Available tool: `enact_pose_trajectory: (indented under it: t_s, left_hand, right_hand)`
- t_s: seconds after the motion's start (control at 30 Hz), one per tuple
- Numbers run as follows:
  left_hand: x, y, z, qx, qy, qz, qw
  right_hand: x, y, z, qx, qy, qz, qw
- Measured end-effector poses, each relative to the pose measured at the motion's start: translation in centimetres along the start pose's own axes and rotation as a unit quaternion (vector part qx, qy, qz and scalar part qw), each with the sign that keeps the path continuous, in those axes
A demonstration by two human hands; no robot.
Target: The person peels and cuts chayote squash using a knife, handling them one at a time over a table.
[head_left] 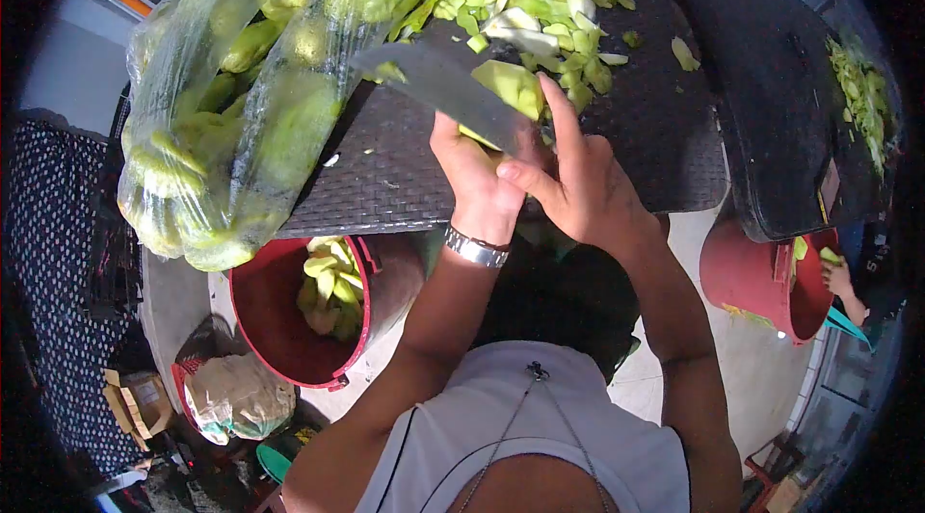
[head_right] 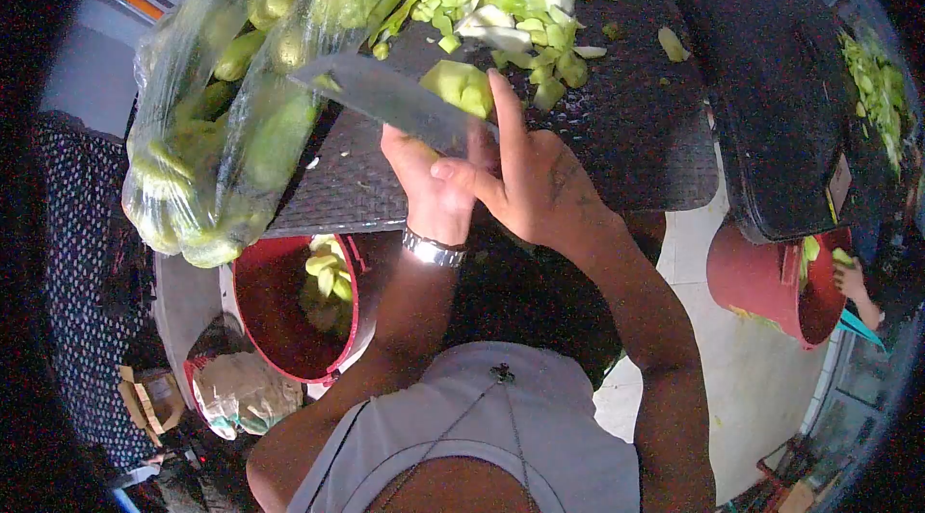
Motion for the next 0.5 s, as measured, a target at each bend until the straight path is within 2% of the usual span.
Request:
enact_pose_trajectory:
  t_s: [0.13, 0.23, 0.33, 0.43, 0.5]
  left_hand:
    - [-0.2, -0.3, -0.1, -0.003, 0.004, 0.037, 0.999]
    - [-0.6, 0.0, -0.3, -0.012, 0.024, 0.023, 0.999]
    - [-1.0, 0.9, -0.2, -0.051, 0.03, 0.012, 0.998]
    - [-0.7, 0.1, -0.2, -0.045, 0.011, 0.056, 0.997]
    - [-1.1, 0.1, 0.1, -0.037, 0.016, 0.026, 0.999]
  right_hand:
    - [0.0, 0.1, -0.4, -0.034, -0.028, 0.002, 0.999]
    - [-0.3, -0.1, 0.2, -0.048, 0.015, 0.009, 0.999]
    - [-0.3, 0.2, -1.2, -0.053, -0.054, -0.033, 0.997]
    - [-0.1, 0.0, -0.5, 0.015, 0.001, -0.003, 1.0]
    - [0.3, -0.2, -1.0, -0.02, 0.002, -0.028, 0.999]
Point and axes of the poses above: each hand's wrist, its own x-axis towards the middle knuckle, its own y-axis out of the palm, z = x × y, the point moved 6 cm from there along x, towards the middle knuckle, and after that the axes turned 3 degrees about z, right-handed, at the moved point
